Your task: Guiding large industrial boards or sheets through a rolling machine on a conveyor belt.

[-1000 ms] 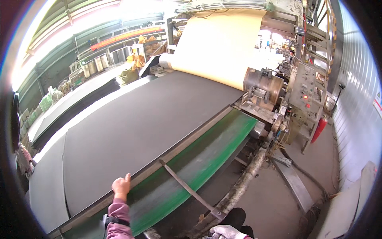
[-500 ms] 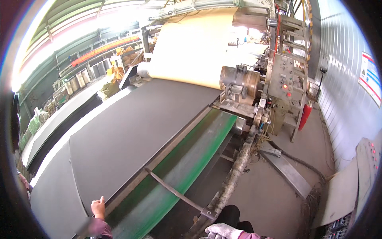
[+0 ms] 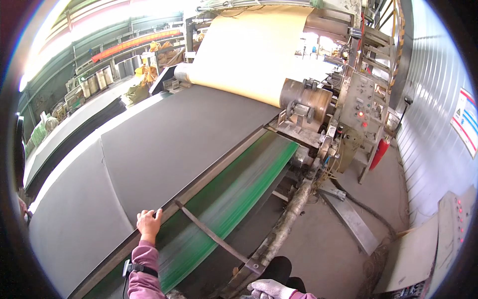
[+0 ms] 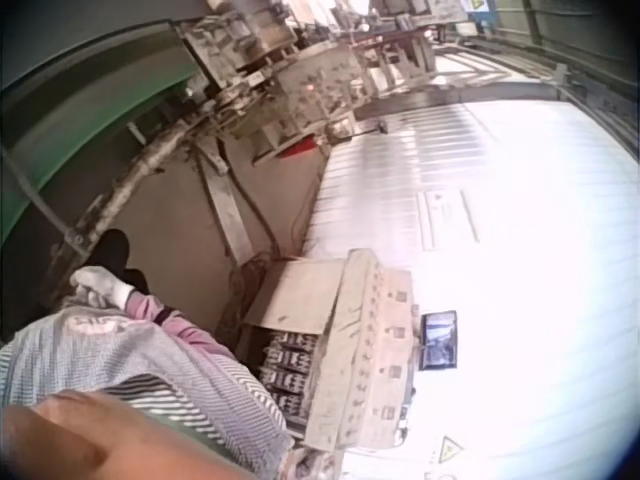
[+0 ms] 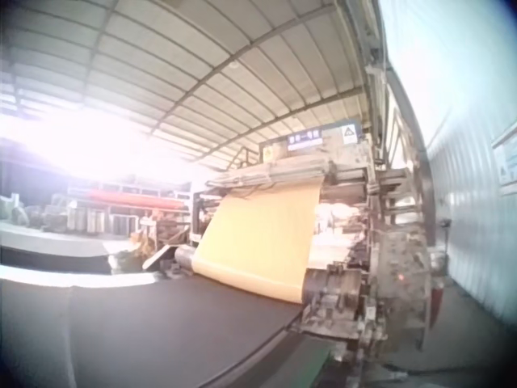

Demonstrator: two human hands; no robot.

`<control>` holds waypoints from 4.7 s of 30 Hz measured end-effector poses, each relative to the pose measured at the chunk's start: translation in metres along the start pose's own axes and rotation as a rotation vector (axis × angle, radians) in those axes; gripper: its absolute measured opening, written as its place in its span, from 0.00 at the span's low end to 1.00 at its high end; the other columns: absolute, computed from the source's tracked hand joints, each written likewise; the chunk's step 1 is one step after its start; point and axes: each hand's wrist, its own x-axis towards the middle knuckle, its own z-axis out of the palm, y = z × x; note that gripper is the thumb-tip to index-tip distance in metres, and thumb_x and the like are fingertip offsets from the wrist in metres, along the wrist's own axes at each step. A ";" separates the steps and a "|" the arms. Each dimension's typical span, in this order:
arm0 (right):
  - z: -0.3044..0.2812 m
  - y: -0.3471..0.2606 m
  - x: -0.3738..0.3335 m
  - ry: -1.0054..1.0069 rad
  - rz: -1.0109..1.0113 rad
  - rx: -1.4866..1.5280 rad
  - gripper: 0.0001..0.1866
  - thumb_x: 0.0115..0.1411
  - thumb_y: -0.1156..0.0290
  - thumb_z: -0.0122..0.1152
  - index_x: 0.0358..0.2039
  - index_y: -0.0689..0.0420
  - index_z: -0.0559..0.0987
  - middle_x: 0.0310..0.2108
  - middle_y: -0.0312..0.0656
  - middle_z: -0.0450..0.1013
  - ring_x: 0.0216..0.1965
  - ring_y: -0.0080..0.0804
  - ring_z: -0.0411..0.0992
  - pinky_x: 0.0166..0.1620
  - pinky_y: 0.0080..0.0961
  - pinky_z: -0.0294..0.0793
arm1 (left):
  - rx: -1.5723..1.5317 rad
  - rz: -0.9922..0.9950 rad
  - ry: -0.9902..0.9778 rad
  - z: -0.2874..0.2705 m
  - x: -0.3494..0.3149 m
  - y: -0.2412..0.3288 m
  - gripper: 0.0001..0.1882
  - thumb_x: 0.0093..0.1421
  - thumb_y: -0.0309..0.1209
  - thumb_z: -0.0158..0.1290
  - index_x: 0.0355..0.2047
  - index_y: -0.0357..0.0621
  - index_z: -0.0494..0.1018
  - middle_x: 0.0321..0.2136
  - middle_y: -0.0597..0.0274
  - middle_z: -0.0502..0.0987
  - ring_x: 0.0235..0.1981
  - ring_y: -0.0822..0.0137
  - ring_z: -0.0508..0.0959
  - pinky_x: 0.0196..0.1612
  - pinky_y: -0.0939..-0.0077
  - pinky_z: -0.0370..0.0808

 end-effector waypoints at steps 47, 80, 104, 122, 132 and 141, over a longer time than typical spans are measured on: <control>-0.003 -0.004 0.001 -0.038 0.036 0.033 0.13 0.63 0.61 0.49 0.42 0.55 0.74 0.20 0.30 0.72 0.11 0.11 0.61 0.11 0.10 0.56 | 0.239 -0.429 0.092 -0.062 -0.070 -0.271 0.27 0.62 0.48 0.43 0.21 0.34 0.73 0.27 0.47 0.74 0.34 0.51 0.75 0.40 0.59 0.71; -0.002 0.004 0.002 -0.060 -0.008 0.050 0.13 0.62 0.61 0.50 0.41 0.55 0.74 0.19 0.30 0.70 0.11 0.10 0.60 0.11 0.08 0.54 | -0.073 -0.192 0.034 -0.057 -0.036 -0.180 0.25 0.57 0.46 0.51 0.16 0.36 0.77 0.24 0.47 0.77 0.32 0.54 0.76 0.40 0.61 0.71; -0.004 0.001 -0.004 -0.049 -0.019 0.038 0.13 0.62 0.62 0.50 0.42 0.56 0.73 0.20 0.30 0.71 0.12 0.11 0.60 0.12 0.10 0.55 | 0.296 -0.328 0.110 -0.030 -0.037 -0.199 0.25 0.62 0.46 0.42 0.23 0.38 0.77 0.28 0.51 0.75 0.37 0.53 0.73 0.44 0.61 0.69; 0.005 -0.010 -0.010 -0.006 0.054 0.045 0.13 0.63 0.62 0.49 0.41 0.56 0.74 0.19 0.30 0.71 0.11 0.11 0.62 0.11 0.09 0.58 | 0.043 0.001 0.025 0.018 0.011 0.029 0.29 0.55 0.56 0.46 0.28 0.40 0.78 0.35 0.56 0.76 0.43 0.56 0.71 0.45 0.63 0.69; 0.006 -0.011 -0.013 -0.039 0.103 0.271 0.09 0.61 0.67 0.50 0.36 0.58 0.72 0.17 0.34 0.67 0.10 0.11 0.56 0.11 0.10 0.53 | -0.103 0.113 0.295 -0.003 0.011 -0.034 0.19 0.53 0.45 0.54 0.34 0.39 0.76 0.36 0.52 0.76 0.41 0.54 0.74 0.47 0.63 0.70; -0.006 0.004 0.004 -0.032 -0.003 0.040 0.14 0.62 0.62 0.48 0.41 0.60 0.72 0.21 0.36 0.71 0.12 0.14 0.62 0.13 0.10 0.57 | 0.340 -0.809 -0.104 -0.103 -0.054 -0.251 0.31 0.41 0.43 0.59 0.43 0.37 0.70 0.46 0.48 0.69 0.52 0.54 0.68 0.55 0.64 0.68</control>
